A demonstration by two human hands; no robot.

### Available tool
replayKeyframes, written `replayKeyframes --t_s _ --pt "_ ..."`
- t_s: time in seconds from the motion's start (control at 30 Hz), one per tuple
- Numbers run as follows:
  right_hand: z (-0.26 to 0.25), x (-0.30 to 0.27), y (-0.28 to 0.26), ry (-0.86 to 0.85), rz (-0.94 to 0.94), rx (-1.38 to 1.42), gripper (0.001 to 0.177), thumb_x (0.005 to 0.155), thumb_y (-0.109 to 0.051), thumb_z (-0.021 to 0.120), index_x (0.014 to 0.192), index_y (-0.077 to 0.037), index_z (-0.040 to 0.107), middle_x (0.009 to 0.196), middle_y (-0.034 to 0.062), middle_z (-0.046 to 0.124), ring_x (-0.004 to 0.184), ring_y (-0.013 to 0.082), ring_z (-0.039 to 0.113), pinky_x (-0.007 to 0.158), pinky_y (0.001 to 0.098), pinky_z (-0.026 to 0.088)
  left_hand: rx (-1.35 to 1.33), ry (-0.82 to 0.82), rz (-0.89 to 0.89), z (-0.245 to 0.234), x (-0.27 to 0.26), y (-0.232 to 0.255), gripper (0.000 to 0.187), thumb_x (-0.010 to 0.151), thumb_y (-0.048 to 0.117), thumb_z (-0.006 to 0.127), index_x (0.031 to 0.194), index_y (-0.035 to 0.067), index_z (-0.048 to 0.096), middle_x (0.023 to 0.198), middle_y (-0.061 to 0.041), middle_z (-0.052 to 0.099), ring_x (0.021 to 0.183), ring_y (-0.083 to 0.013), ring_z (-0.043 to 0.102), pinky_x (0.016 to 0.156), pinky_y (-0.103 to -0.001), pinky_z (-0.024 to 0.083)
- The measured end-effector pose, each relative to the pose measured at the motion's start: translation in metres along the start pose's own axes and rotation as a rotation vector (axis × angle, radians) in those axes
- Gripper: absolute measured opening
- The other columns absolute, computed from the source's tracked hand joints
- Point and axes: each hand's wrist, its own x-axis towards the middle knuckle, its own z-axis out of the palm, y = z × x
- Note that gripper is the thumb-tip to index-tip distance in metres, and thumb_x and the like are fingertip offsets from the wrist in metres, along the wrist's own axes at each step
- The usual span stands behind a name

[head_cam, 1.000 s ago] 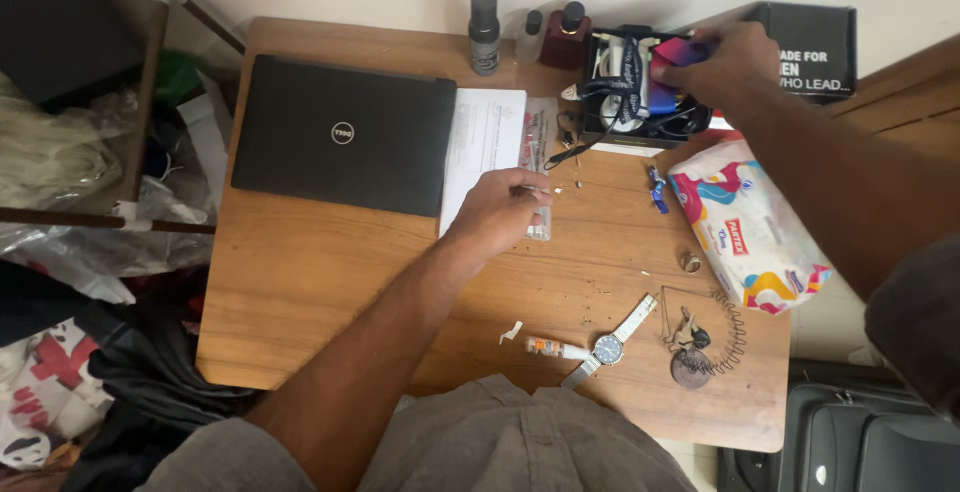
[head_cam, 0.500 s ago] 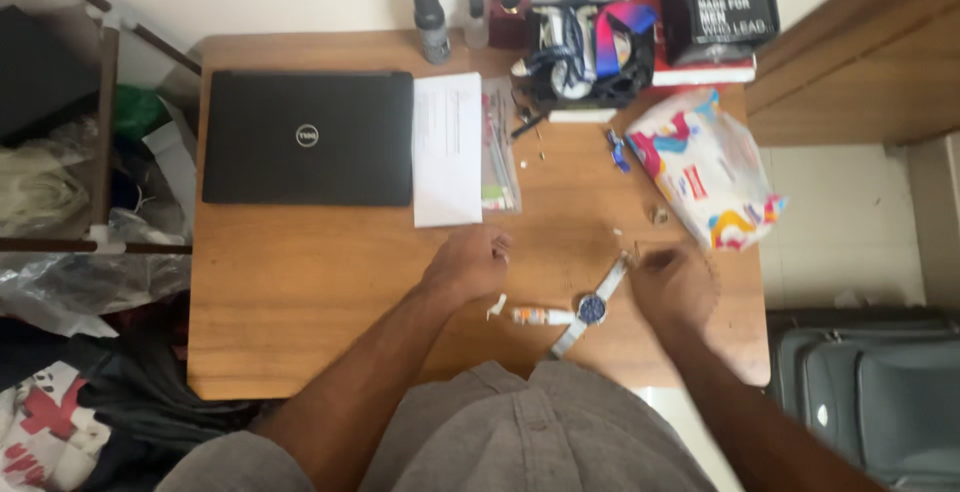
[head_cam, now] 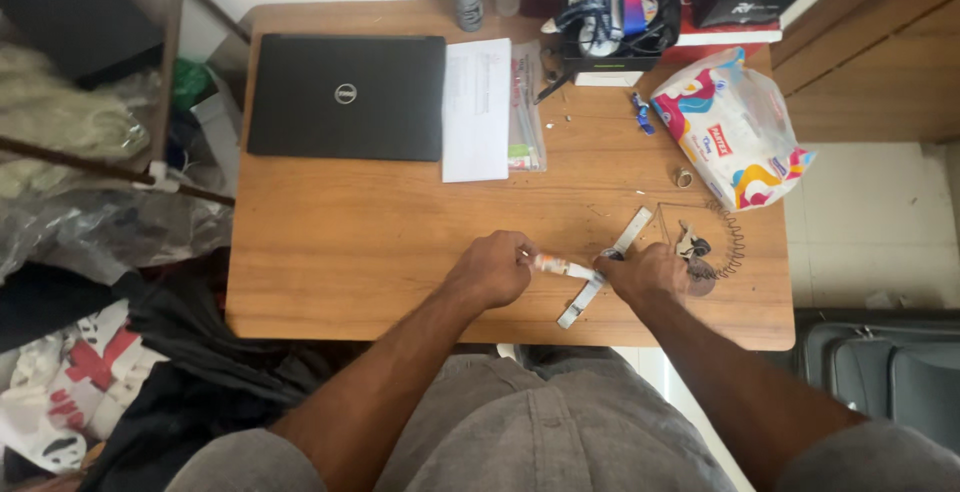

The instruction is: The person organizes a cluttered wooden desk by moving a laptop from the bed to the table, then arranging various items including a small black box, cables, a lanyard, and papers. They wipe the desk surface with a tissue and place the used tissue in a plastic bag.

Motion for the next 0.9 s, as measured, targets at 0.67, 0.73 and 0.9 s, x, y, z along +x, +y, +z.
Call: replayKeyframes --t_s 0.67,0.73,0.9 --pt "-0.071 -0.071 -0.056 -0.239 -0.485 0.884 0.066 0.092 -0.01 0.071 0.151 -0.011 0.041 0.112 0.0169 0.074 0.094 0.0222 0.073 0.08 0.0345 0.057 -0.825 -0.13 -0.05 0.0 -0.002 0.006 0.05 0.107 0.045 0.046 0.127 0.004 0.065 0.11 -0.007 0.075 0.101 -0.0186 0.073 0.087 -0.039 0.058" --pt "-0.076 -0.084 -0.069 -0.379 -0.544 0.896 0.07 0.09 -0.009 0.07 0.153 -0.014 0.038 0.115 0.0156 0.074 0.097 0.0207 0.073 0.084 0.0342 0.059 -0.934 -0.135 -0.097 -0.013 0.004 0.016 0.058 0.105 0.05 0.044 0.123 0.0 0.069 0.103 -0.01 0.077 0.094 -0.0192 0.075 0.079 -0.042 0.056" --pt "-0.076 -0.108 -0.095 -0.523 -0.547 0.817 0.08 0.086 -0.006 0.069 0.155 -0.018 0.031 0.113 0.0174 0.074 0.099 0.0216 0.076 0.085 0.0356 0.059 -0.718 0.027 0.012 -0.043 0.024 0.011 0.031 0.099 0.031 0.061 0.118 0.009 0.073 0.096 -0.007 0.076 0.084 -0.0193 0.072 0.07 -0.036 0.058"
